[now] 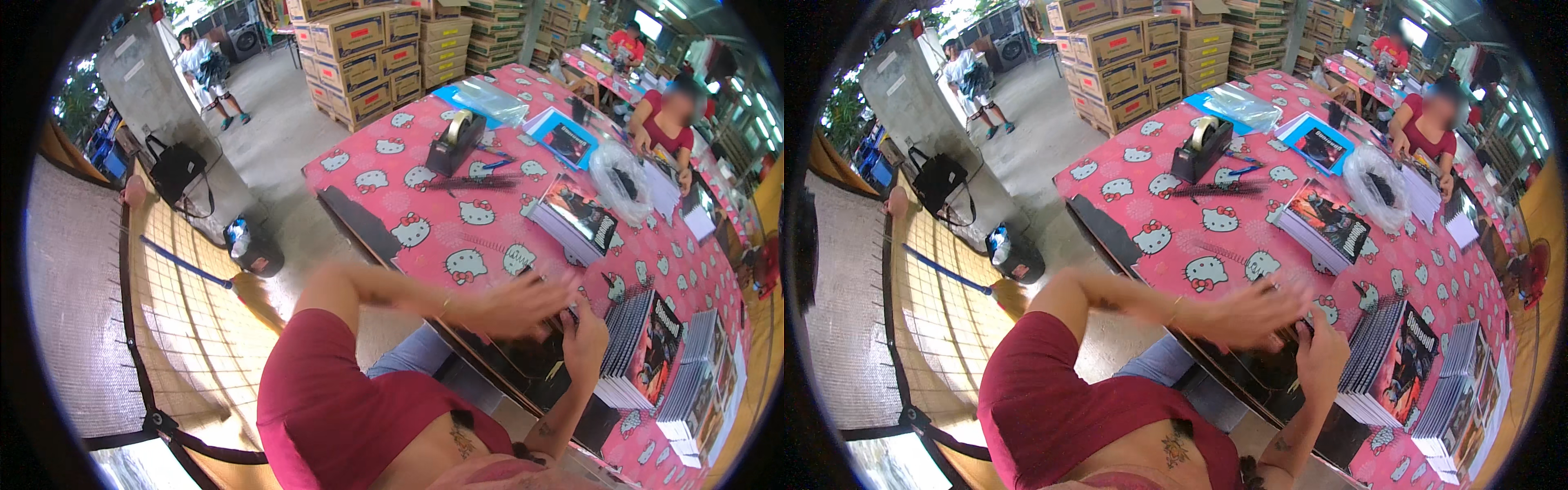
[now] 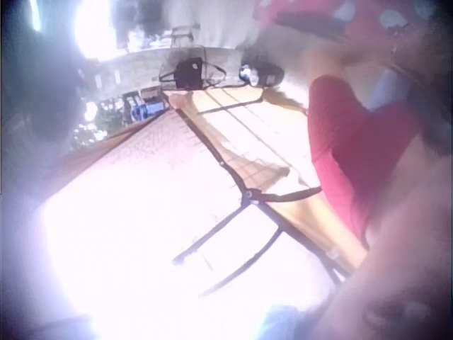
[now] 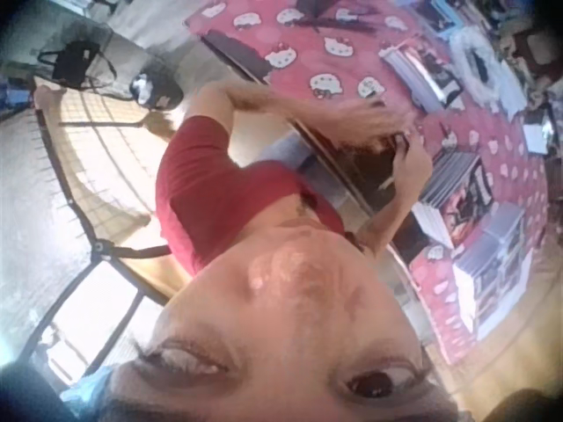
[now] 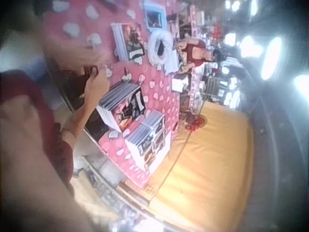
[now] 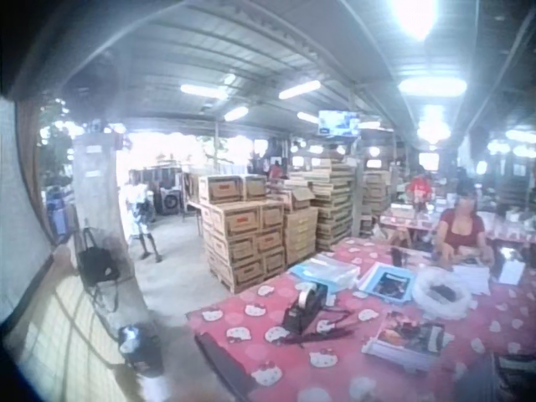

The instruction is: The person assembles notebooks by picking up a spiral wire, aligning it with the punched holes of a notebook, and threading it through by hand. The person repeats this action for multiple notebooks, picking them from a stack and placing the assembled items onto a separate stack.

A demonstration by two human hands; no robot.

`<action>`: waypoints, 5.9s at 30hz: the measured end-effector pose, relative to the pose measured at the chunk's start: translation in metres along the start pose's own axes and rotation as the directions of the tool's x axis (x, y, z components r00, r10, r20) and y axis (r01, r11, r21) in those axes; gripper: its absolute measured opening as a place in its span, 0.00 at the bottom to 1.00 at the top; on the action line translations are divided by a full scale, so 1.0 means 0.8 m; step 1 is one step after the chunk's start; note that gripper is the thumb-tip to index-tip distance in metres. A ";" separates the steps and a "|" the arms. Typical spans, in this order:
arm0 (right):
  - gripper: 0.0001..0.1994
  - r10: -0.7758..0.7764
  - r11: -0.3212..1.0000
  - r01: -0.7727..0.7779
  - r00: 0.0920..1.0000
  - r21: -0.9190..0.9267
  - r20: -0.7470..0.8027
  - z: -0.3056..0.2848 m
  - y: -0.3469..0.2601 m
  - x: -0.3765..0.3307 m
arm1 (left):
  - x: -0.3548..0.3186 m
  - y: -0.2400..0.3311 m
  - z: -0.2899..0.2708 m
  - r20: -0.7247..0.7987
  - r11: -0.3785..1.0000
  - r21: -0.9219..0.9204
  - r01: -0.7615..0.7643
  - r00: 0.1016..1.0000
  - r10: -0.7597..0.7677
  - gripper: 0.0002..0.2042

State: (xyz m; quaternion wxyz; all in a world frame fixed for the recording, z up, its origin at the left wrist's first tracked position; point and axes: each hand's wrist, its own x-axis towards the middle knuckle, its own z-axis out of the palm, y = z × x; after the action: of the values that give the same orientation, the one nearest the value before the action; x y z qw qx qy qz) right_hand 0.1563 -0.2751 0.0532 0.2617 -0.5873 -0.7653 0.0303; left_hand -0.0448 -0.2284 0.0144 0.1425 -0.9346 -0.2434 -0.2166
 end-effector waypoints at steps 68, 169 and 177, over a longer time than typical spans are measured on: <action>0.12 0.411 0.589 0.043 0.844 0.807 -0.344 0.074 0.016 -0.086 | 0.038 0.004 0.007 -0.311 0.930 -0.305 -0.204 0.945 0.105 0.09; 0.09 0.307 0.777 -0.075 0.912 0.625 -0.273 0.037 0.012 -0.075 | 0.032 0.019 0.004 -0.169 0.931 -0.355 -0.083 0.985 0.024 0.13; 0.10 0.116 0.974 -0.012 0.882 0.225 -0.456 0.052 0.016 -0.080 | 0.034 0.019 0.008 -0.173 0.922 -0.376 -0.095 0.984 0.030 0.11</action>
State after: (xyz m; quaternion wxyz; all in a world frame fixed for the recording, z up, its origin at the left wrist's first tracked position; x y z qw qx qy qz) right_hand 0.1603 -0.3190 -0.0103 0.4988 -0.5707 -0.6520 -0.0203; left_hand -0.0131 -0.2279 0.0194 -0.0164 -0.9308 -0.1538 -0.3313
